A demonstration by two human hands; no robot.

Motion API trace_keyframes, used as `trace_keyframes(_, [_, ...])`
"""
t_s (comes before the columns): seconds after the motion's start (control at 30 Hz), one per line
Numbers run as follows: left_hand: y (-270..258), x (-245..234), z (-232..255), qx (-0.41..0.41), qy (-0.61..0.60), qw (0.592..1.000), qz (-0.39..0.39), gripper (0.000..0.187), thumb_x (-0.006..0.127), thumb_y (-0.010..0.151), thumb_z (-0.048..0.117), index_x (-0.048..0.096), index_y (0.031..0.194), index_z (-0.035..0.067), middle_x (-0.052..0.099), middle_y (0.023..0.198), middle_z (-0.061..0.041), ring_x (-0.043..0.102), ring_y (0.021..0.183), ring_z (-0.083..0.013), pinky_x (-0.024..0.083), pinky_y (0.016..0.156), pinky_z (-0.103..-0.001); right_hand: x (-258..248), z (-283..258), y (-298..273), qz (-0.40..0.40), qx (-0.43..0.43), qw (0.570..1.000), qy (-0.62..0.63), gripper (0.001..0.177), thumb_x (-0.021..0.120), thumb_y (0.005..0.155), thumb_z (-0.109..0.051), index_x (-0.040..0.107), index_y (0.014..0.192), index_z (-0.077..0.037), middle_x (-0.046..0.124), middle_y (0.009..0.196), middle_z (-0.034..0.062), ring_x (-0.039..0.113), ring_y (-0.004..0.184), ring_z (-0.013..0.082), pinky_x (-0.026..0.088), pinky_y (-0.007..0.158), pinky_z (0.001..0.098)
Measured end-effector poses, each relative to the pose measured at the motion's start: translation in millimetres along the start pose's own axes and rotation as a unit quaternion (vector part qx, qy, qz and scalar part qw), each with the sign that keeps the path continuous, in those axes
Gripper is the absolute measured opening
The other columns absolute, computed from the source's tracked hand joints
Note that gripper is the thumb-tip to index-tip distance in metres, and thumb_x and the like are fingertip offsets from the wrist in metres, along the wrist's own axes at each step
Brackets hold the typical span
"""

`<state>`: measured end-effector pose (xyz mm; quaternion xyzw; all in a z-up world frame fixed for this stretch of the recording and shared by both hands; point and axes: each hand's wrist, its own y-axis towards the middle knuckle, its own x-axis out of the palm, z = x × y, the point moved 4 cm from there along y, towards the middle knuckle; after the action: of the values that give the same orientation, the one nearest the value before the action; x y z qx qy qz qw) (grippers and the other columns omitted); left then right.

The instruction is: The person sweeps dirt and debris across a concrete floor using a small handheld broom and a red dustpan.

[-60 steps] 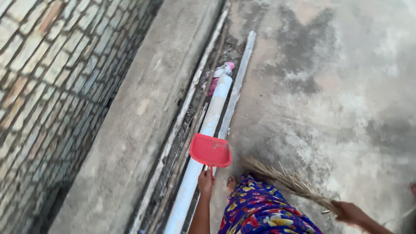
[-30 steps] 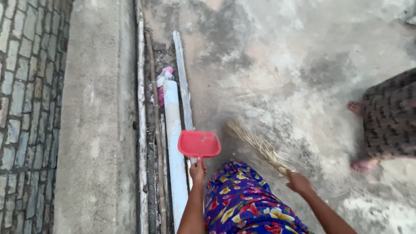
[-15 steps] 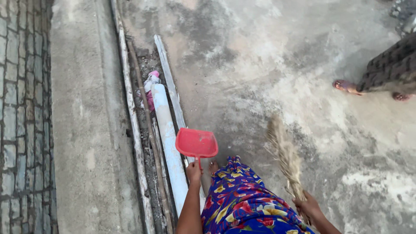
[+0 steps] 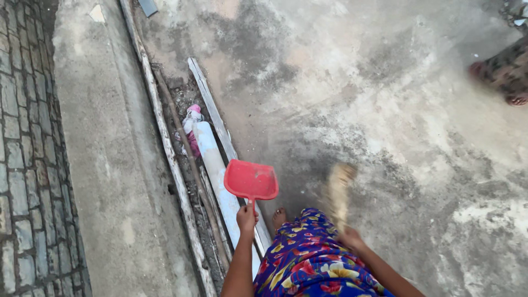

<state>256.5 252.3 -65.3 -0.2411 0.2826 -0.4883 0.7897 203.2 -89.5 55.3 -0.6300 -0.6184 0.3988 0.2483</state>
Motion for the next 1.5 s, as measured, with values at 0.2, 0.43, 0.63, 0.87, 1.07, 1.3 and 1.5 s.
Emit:
trace_keyframes(0.2, [27,-20,40,0.014,0.043,0.999,-0.005,0.045,0.06,0.1,0.043,0.063,0.084,0.0,0.061,0.06,-0.007,0.054,0.043,-0.015,0.042,0.04,-0.031,49,17,100,-0.033,0.008,0.999,-0.013,0.068,0.076,0.077,-0.005,0.054,0.141,-0.014,0.072,0.086,0.0111,0.063,0.064,0.0206,0.054,0.057,0.0367])
trace_keyframes(0.43, [53,-16,62,0.028,0.082,0.996,-0.038,0.048,0.062,0.1,0.044,0.061,0.083,-0.001,0.06,0.06,-0.008,0.053,0.043,-0.0152,0.041,0.041,-0.031,4,73,77,0.075,0.017,0.996,0.042,0.07,0.081,0.08,-0.008,0.05,0.143,-0.006,0.066,0.075,0.0092,0.059,0.052,0.0167,0.049,0.047,0.0337])
trace_keyframes(0.63, [78,-1,65,0.037,0.121,0.989,-0.071,0.047,0.064,0.097,0.046,0.066,0.087,0.0,0.061,0.06,-0.007,0.054,0.043,-0.0157,0.043,0.042,-0.031,-21,57,1,0.152,0.109,0.977,0.101,0.039,0.082,0.083,-0.009,0.061,0.112,0.007,0.06,0.06,0.0105,0.055,0.044,0.0209,0.046,0.041,0.039])
trace_keyframes(0.87, [95,1,76,0.058,0.159,0.982,-0.078,0.049,0.066,0.095,0.047,0.067,0.087,-0.001,0.063,0.06,-0.007,0.056,0.045,-0.0154,0.046,0.045,-0.032,4,-62,3,0.102,0.137,0.983,-0.074,0.024,0.08,0.077,-0.017,0.073,0.079,0.006,0.072,0.066,0.0166,0.068,0.052,0.0266,0.053,0.047,0.0434])
trace_keyframes(1.07, [100,-7,101,0.077,0.173,0.979,-0.069,0.049,0.066,0.096,0.048,0.068,0.086,-0.001,0.062,0.059,-0.007,0.057,0.046,-0.015,0.046,0.045,-0.031,41,-63,96,0.039,0.01,0.998,-0.044,0.026,0.077,0.078,-0.012,0.072,0.102,-0.001,0.07,0.066,0.0102,0.064,0.052,0.019,0.051,0.048,0.035])
trace_keyframes(1.3, [107,-14,117,0.072,0.194,0.977,-0.056,0.049,0.063,0.096,0.049,0.068,0.085,0.001,0.063,0.059,-0.006,0.057,0.045,-0.0154,0.045,0.046,-0.032,19,1,135,0.06,0.0,0.997,0.047,0.071,0.079,0.079,-0.007,0.049,0.143,-0.009,0.063,0.062,0.011,0.056,0.046,0.0187,0.046,0.043,0.0359])
trace_keyframes(1.5, [113,-12,103,0.057,0.152,0.985,-0.066,0.051,0.064,0.097,0.048,0.066,0.081,0.0,0.061,0.059,-0.006,0.055,0.044,-0.0152,0.044,0.044,-0.032,-5,6,52,0.184,0.066,0.97,0.144,0.028,0.075,0.083,-0.007,0.063,0.105,0.006,0.06,0.064,0.0118,0.053,0.046,0.0204,0.044,0.04,0.0381])
